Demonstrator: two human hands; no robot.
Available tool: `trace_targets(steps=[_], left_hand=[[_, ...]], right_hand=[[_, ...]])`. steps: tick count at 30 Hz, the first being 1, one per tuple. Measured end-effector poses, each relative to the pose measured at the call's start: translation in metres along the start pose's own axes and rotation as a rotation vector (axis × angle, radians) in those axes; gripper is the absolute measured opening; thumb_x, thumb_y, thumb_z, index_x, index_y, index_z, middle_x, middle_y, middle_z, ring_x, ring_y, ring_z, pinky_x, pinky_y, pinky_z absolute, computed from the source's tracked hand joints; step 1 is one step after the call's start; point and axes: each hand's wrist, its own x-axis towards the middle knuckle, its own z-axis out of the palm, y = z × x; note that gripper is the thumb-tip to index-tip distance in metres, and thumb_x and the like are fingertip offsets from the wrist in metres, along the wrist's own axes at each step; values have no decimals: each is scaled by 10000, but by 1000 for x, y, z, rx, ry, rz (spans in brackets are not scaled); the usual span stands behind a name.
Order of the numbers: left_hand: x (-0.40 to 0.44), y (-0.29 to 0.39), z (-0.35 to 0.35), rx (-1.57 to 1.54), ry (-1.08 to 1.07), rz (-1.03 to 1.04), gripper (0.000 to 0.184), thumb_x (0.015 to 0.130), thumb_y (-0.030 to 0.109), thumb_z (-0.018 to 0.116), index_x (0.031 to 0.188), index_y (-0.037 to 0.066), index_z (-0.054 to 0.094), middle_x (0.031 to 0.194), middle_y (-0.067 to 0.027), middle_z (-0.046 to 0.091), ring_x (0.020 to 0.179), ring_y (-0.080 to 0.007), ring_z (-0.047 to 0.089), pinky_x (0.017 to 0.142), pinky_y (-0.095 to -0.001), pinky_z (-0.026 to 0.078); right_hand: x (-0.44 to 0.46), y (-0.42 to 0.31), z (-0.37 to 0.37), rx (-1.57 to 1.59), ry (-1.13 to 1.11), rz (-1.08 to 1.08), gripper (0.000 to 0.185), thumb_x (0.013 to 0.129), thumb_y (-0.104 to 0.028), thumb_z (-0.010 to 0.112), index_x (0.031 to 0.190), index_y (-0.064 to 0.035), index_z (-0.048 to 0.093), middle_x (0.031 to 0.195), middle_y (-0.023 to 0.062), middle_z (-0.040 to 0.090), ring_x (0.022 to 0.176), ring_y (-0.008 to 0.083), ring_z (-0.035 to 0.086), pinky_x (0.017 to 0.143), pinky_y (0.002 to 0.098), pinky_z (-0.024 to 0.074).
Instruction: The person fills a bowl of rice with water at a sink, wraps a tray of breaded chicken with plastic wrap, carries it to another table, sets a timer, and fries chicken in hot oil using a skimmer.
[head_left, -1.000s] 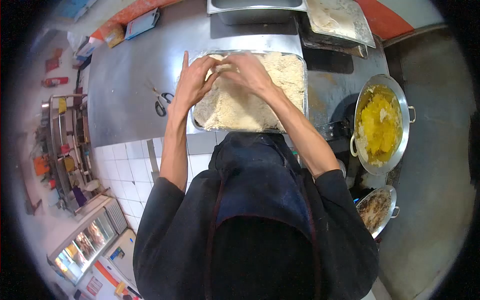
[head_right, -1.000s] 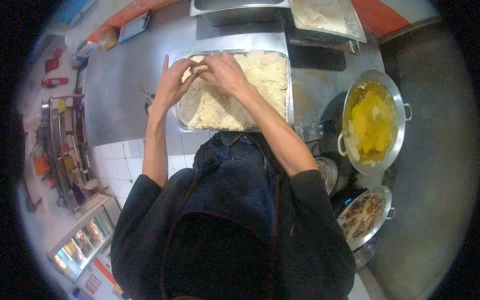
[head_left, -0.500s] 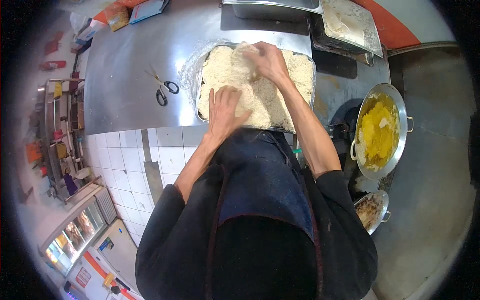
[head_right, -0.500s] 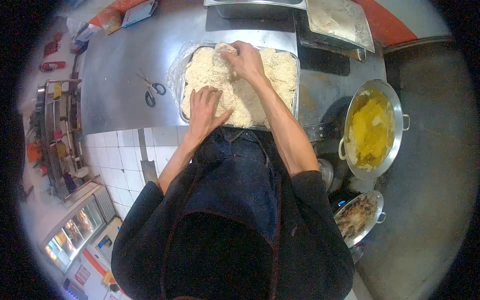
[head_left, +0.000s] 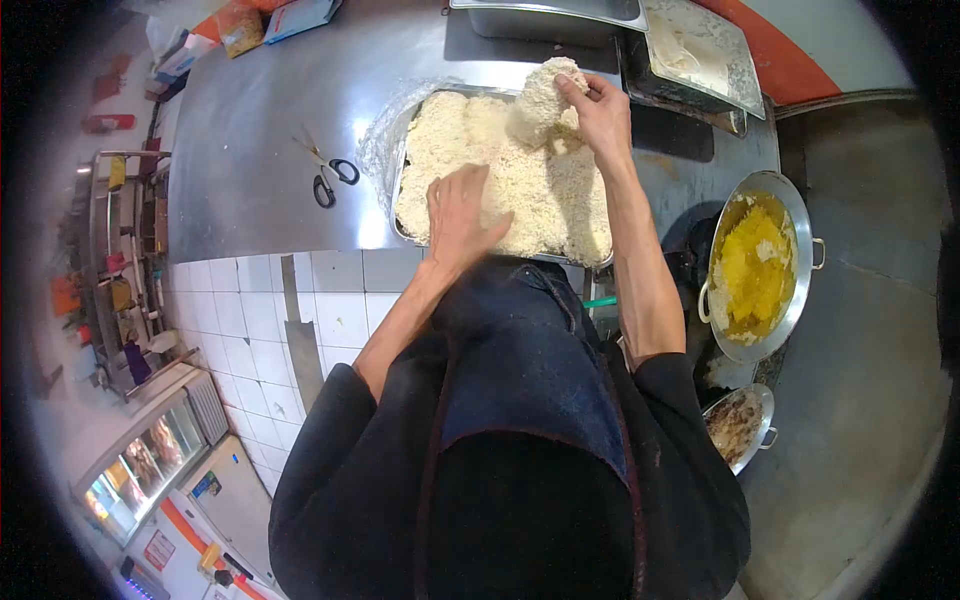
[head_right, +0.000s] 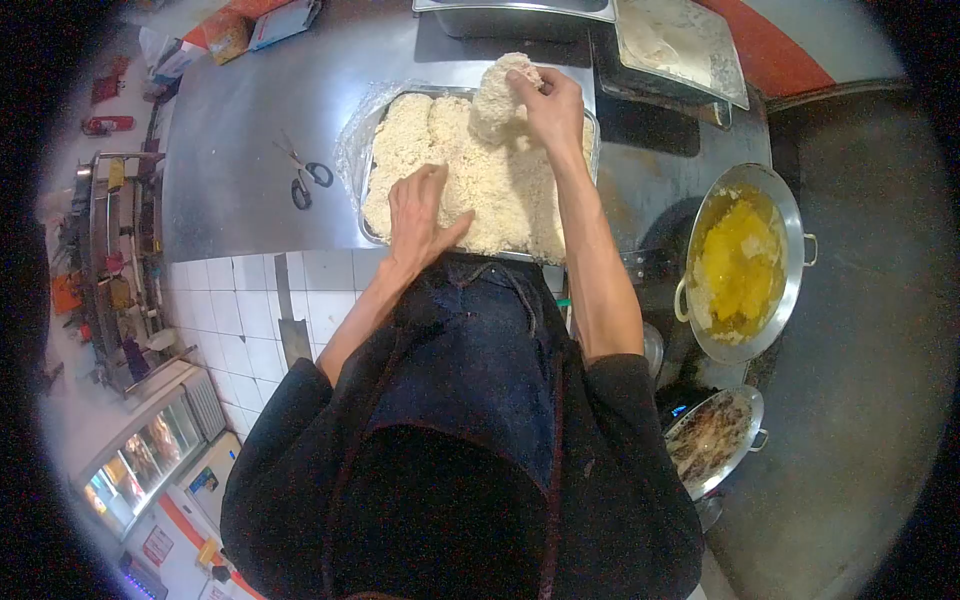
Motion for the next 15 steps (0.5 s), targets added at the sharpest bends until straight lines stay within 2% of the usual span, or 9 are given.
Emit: trace_targets(steps=[2,4,5,7,8,10,14,15], left_hand=[[12,-14,2,-58,21,22,667,758,345,734,1282,2,506,1242,-187,536,1195,-346,454,1093,-557,238],[28,-30,4,225,-22,161,722,804,489,702,1294,-7,517,1269,-198,527,1255,-385,428,1121,-610,200],[34,-35,1,224,-21,162,722,804,489,702,1294,-7,517,1269,-198,527,1255,-385,428,1121,-610,200],[54,-39,-14,185,-377,110,807,749,609,704,1264,6,555,1302,-194,519,1351,-419,342,1143,-653,94],[64,-41,-23,187,-373,113,807,749,609,704,1264,6,555,1302,-194,519,1351,-419,342,1143,-653,94],[77,-42,-36,122,-580,158,819,662,600,770,1210,16,600,1273,-236,541,1380,-436,302,1137,-656,98],[81,-59,-23,98,-511,299,884,612,655,766,1204,20,601,1231,-224,560,1320,-446,372,1148,-646,95],[81,-59,-20,96,-498,303,884,601,650,779,1189,16,595,1264,-200,539,1284,-419,413,1161,-627,93]], right_hand=[[-6,-4,-5,20,-1,18,458,830,-337,738,1077,46,687,814,116,717,687,137,650,628,287,491],[-10,-5,-8,39,-5,35,463,834,-337,734,1078,53,683,815,113,717,688,133,650,628,283,489],[-12,-4,-10,7,-18,67,470,835,-339,734,1078,59,680,819,115,718,691,134,653,631,286,491],[-13,-7,-15,-25,-31,89,476,835,-340,735,1078,65,676,823,116,718,693,136,657,635,288,493],[-16,-10,-18,-26,-27,111,480,835,-344,736,1075,67,676,831,119,717,703,140,657,640,289,493],[-18,-4,-23,-29,-25,138,483,836,-348,738,1071,69,676,838,121,716,712,145,658,645,290,493],[-17,8,-31,33,-15,97,513,837,-360,742,1093,78,665,857,126,709,733,141,645,663,290,491],[-20,6,-33,44,-33,113,524,837,-358,745,1104,84,659,863,126,708,740,139,640,668,288,491]])
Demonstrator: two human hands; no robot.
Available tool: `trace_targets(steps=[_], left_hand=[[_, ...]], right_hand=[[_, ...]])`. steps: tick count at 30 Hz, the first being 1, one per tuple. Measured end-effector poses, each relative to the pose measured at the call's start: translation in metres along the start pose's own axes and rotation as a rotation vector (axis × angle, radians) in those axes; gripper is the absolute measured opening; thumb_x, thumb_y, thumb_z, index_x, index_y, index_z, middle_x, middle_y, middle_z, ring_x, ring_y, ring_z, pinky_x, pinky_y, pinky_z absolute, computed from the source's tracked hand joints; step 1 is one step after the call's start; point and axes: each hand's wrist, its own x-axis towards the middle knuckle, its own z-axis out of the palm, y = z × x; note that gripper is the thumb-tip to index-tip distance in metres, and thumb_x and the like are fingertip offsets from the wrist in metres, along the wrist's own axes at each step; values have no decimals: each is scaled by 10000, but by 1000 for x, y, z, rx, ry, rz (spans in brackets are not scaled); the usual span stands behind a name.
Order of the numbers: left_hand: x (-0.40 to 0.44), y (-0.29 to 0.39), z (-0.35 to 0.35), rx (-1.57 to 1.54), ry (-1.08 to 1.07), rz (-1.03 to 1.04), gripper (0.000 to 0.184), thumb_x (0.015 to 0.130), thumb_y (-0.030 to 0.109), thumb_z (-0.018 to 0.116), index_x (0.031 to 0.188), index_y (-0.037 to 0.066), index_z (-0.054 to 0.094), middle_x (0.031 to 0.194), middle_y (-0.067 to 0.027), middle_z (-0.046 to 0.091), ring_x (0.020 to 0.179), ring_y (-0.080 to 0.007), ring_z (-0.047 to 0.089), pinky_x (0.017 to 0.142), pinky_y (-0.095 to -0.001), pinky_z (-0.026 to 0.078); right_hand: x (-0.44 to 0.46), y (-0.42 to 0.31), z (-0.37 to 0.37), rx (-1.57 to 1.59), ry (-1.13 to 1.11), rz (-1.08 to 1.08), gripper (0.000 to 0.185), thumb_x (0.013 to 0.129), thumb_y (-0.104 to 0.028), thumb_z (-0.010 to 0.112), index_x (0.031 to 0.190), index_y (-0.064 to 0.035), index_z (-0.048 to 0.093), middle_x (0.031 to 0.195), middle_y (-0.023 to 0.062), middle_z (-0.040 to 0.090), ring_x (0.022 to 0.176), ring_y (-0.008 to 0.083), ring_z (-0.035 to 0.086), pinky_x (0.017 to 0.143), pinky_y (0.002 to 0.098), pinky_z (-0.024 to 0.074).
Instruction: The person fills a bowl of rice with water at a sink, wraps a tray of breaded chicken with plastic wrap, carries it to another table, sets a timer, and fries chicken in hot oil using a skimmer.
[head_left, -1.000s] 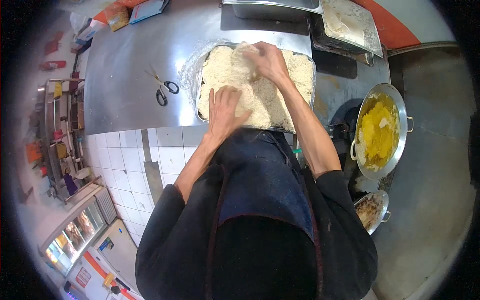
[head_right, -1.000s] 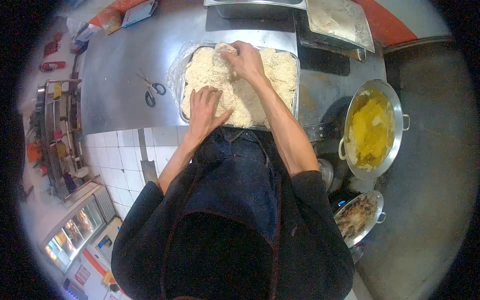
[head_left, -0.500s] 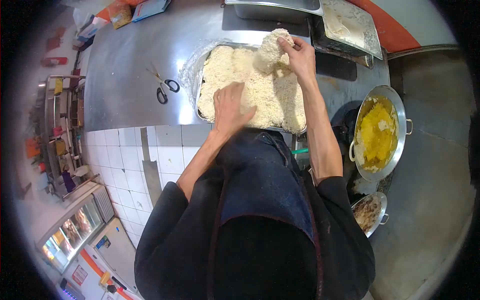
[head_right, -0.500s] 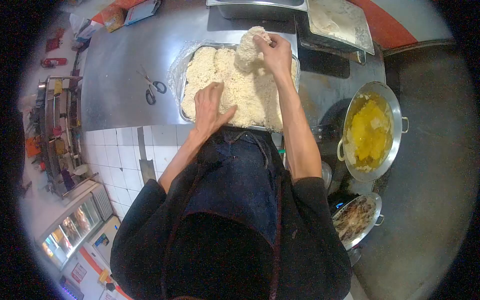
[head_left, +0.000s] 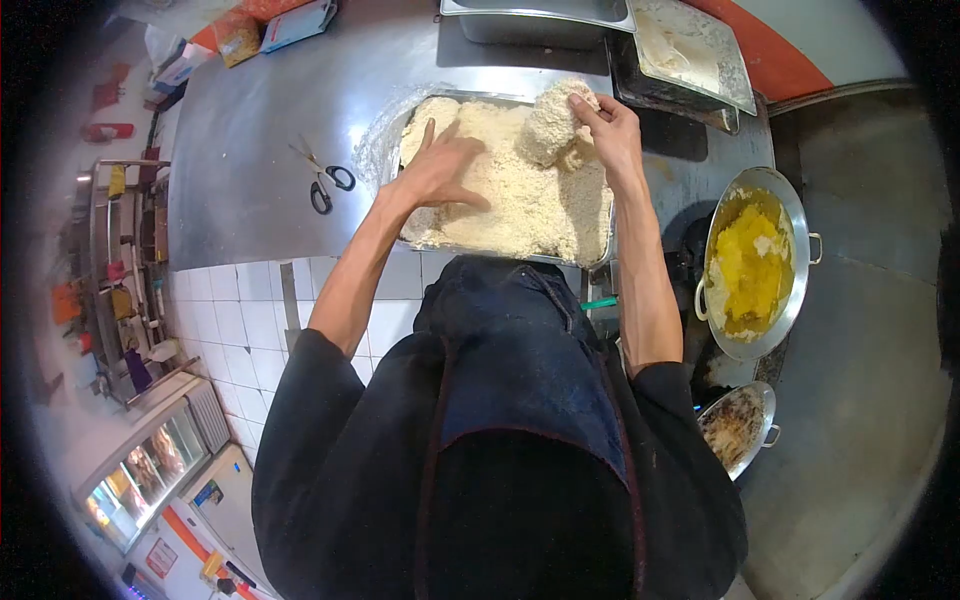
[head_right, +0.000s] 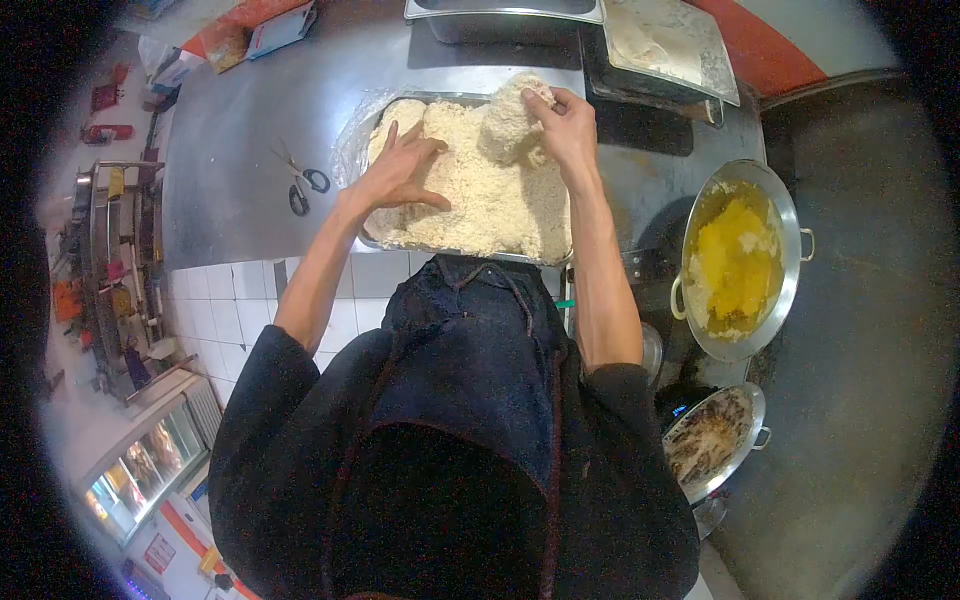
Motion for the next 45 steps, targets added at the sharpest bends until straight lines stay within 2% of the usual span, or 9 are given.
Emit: trace_targets(steps=[2,4,7,10,16,26,31,36,45], left_hand=[[6,1,-7,2,14,7,884,591,644,793,1175,12,589,1296,-176,519,1248,-391,453,1175,-608,92],[15,9,-30,-93,-362,-75,761,618,517,833,1141,23,584,1217,-157,573,1184,-369,507,1149,-537,245],[6,3,-23,-171,-194,119,569,687,365,823,1095,50,582,1037,-158,643,1080,-350,582,981,-459,426],[2,10,-29,-218,-310,-39,409,756,259,767,1044,54,560,853,-160,648,915,-347,631,795,-435,470],[-28,5,-51,-472,-228,-22,290,778,159,731,954,15,550,821,-158,646,761,-339,601,697,-406,454],[-55,34,-97,-626,-168,-247,224,797,116,731,973,27,625,858,-80,670,740,-151,573,685,-323,444],[-44,39,-120,-833,-23,-237,244,813,128,755,986,7,634,888,-13,627,833,-95,553,765,-266,459],[-17,48,-121,-822,-82,-143,231,814,86,750,984,0,619,919,-22,627,901,-94,564,806,-267,464],[23,86,-93,-922,-240,-60,306,784,36,773,1043,5,613,1024,-49,642,995,-132,594,913,-287,460]], right_hand=[[-5,-3,-3,26,-2,2,522,839,-348,746,1116,85,654,864,125,708,741,135,639,668,283,491],[-9,-3,-5,52,-3,10,521,840,-337,747,1127,86,649,865,123,708,742,132,638,669,279,490],[-12,0,-7,54,27,40,503,845,-319,746,1138,78,647,866,115,709,742,125,636,662,268,484],[-15,2,-8,66,35,9,502,848,-319,744,1147,72,644,872,114,710,756,122,640,662,265,482],[-19,-3,-7,86,-20,10,494,845,-311,747,1145,68,644,891,126,716,783,130,653,676,268,495],[-18,-10,47,-162,-365,62,688,846,-430,708,1285,76,552,1124,280,653,980,322,684,855,422,536],[-39,-43,40,-98,-373,-109,605,860,-413,703,1319,-41,574,1249,123,636,1152,227,579,924,381,478],[-71,-55,23,-94,-665,-264,471,811,-317,754,1201,-71,661,1114,85,693,1045,190,623,898,338,482],[-123,-43,-30,-237,-337,-344,384,834,-327,729,1049,-13,679,955,188,685,888,327,663,785,379,507]])
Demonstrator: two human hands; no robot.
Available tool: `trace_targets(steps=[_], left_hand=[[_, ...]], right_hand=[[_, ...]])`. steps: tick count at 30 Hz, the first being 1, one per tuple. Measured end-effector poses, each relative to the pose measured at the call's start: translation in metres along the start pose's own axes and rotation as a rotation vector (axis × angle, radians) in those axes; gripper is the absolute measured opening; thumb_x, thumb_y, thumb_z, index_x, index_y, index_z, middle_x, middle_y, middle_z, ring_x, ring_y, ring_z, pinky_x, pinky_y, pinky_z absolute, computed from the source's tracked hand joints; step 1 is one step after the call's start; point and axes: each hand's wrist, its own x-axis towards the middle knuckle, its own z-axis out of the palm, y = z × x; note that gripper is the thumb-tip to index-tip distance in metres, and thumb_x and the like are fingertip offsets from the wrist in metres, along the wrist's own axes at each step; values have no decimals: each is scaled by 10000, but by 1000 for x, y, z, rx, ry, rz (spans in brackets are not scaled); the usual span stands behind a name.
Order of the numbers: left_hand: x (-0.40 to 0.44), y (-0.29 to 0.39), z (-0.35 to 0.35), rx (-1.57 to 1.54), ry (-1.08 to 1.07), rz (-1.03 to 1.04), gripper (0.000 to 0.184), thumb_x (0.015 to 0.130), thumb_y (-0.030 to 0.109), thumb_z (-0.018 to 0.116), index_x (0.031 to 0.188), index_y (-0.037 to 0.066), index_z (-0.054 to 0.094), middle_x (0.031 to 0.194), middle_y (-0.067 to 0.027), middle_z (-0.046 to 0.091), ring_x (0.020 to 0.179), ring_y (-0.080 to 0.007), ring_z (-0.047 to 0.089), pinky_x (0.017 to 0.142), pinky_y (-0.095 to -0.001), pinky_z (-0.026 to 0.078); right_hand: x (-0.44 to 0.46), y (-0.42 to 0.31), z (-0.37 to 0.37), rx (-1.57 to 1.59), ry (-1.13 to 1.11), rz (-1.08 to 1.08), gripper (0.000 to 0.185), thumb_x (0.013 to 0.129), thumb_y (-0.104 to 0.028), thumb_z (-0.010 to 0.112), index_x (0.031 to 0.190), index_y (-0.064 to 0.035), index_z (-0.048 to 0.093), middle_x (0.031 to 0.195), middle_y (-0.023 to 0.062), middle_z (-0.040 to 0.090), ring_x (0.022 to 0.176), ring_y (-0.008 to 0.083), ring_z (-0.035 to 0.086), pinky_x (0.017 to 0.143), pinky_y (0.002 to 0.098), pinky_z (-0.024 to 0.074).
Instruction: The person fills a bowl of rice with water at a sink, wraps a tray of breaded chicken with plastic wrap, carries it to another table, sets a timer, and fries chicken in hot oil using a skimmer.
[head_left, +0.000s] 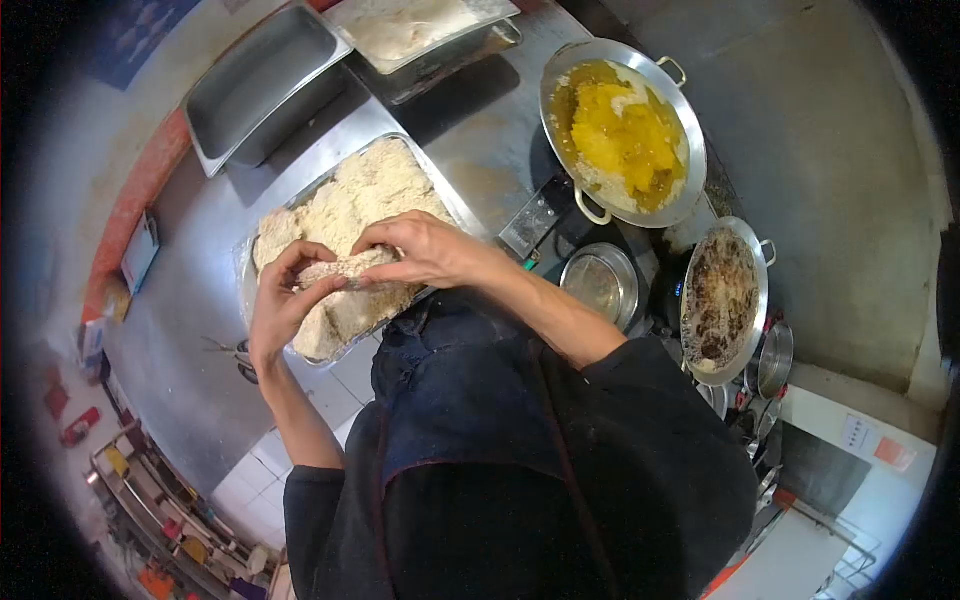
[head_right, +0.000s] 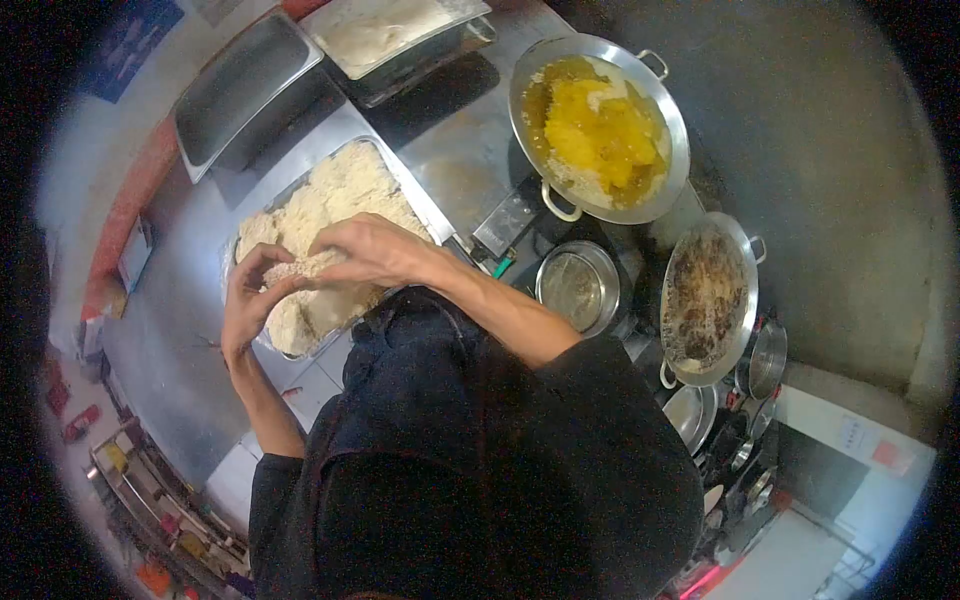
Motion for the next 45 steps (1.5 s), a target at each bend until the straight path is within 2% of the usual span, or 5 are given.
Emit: trace_targets(steps=[7,13,27,33,45], left_hand=[[12,5,25,-103,308,161,512,796,22,753,1265,13,547,1247,-148,611,1208,-247,566,1050,-369,422],[-19,-24,29,-147,501,31,408,921,60,637,1305,9,507,1260,-163,597,1156,-233,581,986,-352,462],[-61,-48,55,-115,738,-56,424,973,187,583,1351,22,481,1271,-186,596,1152,-268,601,1014,-391,452],[-74,-66,53,-88,777,-84,409,974,172,586,1338,12,491,1263,-176,600,1149,-266,601,1008,-381,449],[-59,-49,43,104,795,-153,164,907,129,679,990,-10,706,1024,-91,701,977,-152,628,932,-299,456]], right_hand=[[-95,-6,-105,-6,493,392,318,849,-210,734,1085,-5,679,958,91,708,868,156,661,779,285,517],[-172,77,-220,-126,906,538,471,824,-318,756,1097,55,665,997,156,703,856,202,677,762,310,525],[-239,327,-346,-553,667,964,321,784,-275,780,997,-38,735,892,86,727,811,169,658,760,322,495],[-209,205,-361,-558,977,713,336,866,-285,687,1113,-58,708,1070,150,715,1016,232,681,867,341,504],[-122,57,-177,-117,804,325,233,930,-198,652,1103,-49,700,983,32,699,866,105,608,785,260,477]])
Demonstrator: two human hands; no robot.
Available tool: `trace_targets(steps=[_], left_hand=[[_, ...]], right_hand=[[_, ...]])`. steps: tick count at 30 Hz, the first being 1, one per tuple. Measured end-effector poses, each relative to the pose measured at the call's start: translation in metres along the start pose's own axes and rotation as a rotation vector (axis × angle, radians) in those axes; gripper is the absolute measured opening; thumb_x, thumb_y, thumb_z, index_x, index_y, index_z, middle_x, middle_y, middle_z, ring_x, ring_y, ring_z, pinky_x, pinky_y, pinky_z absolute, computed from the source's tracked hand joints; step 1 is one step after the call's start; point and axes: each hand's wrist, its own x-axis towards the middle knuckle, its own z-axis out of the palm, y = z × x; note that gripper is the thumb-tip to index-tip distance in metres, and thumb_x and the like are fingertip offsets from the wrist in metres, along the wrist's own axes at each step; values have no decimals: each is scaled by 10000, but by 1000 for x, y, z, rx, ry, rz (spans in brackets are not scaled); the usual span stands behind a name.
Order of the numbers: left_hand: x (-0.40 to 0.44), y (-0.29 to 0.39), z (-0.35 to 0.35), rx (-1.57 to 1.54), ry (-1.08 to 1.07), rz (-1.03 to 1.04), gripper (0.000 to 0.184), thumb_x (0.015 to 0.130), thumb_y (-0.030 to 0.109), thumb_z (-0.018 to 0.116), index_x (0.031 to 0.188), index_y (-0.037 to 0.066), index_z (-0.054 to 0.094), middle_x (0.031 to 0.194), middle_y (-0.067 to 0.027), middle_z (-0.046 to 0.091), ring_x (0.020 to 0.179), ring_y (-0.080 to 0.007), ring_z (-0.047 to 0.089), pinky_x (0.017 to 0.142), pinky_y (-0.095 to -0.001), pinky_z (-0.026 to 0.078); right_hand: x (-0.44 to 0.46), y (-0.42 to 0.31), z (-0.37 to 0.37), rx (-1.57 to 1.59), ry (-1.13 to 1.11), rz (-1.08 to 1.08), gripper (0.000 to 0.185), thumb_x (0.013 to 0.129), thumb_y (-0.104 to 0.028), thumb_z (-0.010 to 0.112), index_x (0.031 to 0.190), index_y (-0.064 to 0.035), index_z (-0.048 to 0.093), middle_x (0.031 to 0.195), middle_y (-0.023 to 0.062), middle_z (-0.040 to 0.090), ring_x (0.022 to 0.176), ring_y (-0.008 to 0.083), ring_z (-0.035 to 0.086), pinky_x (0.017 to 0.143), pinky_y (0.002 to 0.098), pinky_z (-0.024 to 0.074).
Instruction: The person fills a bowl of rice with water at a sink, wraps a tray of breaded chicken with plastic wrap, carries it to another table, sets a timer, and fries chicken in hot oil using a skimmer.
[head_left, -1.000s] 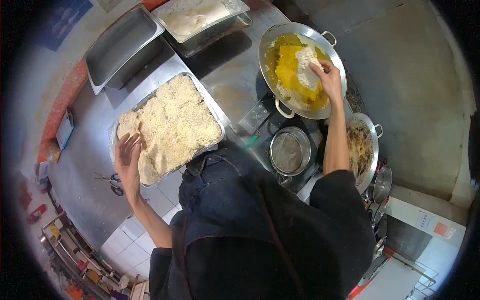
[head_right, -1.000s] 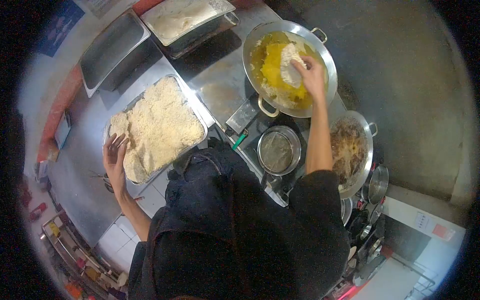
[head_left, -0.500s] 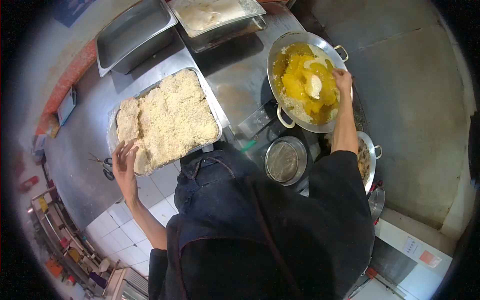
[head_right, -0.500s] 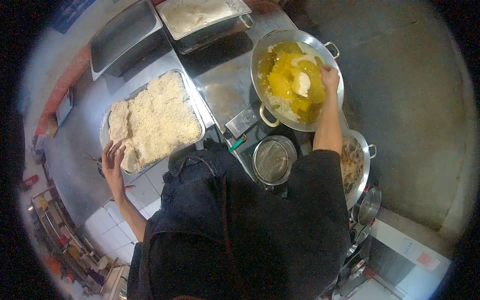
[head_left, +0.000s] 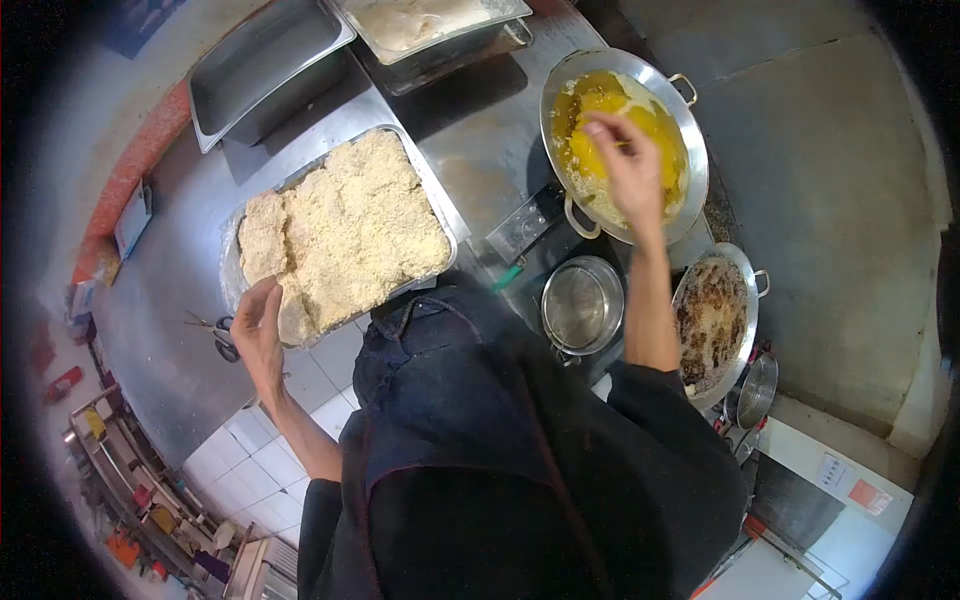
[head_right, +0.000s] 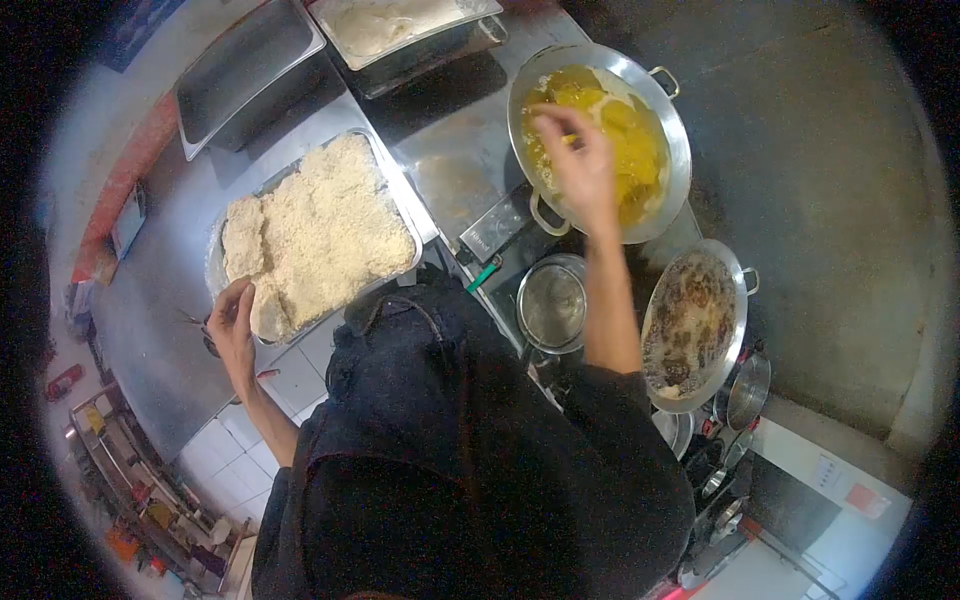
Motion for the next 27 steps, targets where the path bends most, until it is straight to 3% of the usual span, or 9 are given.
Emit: trace_targets(steps=[2,5,8,10,14,16,18,23,27], left_hand=[[1,-1,1,25,-17,9,163,904,133,683,975,-12,706,1011,-87,702,958,-155,631,923,-300,463],[1,-2,9,57,-77,18,174,901,145,688,945,-22,700,980,-86,701,919,-160,638,902,-300,472],[-3,6,13,159,-122,60,205,909,173,681,943,-29,687,950,-86,693,899,-157,636,867,-292,472],[-4,7,8,151,33,41,187,915,174,670,949,-8,694,957,-92,685,928,-164,631,852,-294,467],[7,-50,-31,343,318,159,232,901,207,684,1043,24,690,1040,-121,685,1025,-218,626,908,-346,464],[12,-87,-43,293,433,4,377,886,268,703,1154,9,649,1138,-156,665,1059,-258,622,943,-367,458],[20,-112,-47,179,448,-164,571,869,350,718,1252,-48,574,1223,-223,616,1105,-308,604,965,-378,451],[41,-147,-43,16,363,-507,1032,755,707,652,1337,-123,461,1301,-286,542,1174,-370,569,994,-406,434],[56,-158,-44,152,475,-535,1078,705,744,663,1335,-111,474,1241,-268,582,1141,-363,591,969,-391,453]], right_hand=[[-27,-17,49,1,-119,7,232,924,-200,653,1101,-59,701,979,30,690,867,110,605,782,268,480],[-60,-29,120,-99,-305,-73,279,886,-268,678,1048,-44,717,978,160,687,872,248,636,804,339,496],[-81,-41,165,-71,-486,-176,269,898,-281,653,957,-29,724,911,154,686,865,296,615,797,386,484],[-89,-57,179,-88,-613,-220,273,908,-273,637,930,-14,717,950,172,698,918,319,615,824,408,475],[-91,-59,186,-76,-505,-81,236,902,-208,639,1015,-17,718,977,158,699,919,285,648,846,368,496],[-87,-46,181,-103,-451,-83,217,906,-174,654,1046,-19,714,973,157,693,881,229,660,796,319,504],[-85,-35,176,-63,-441,61,265,913,-235,631,1062,-33,715,939,175,684,828,229,625,781,327,487],[-85,-20,168,-126,-460,160,282,921,-261,635,1071,-35,710,899,145,669,810,209,605,754,330,475],[-86,-25,172,-170,-447,157,272,923,-259,638,1074,-46,714,891,133,660,806,196,596,739,331,471]])
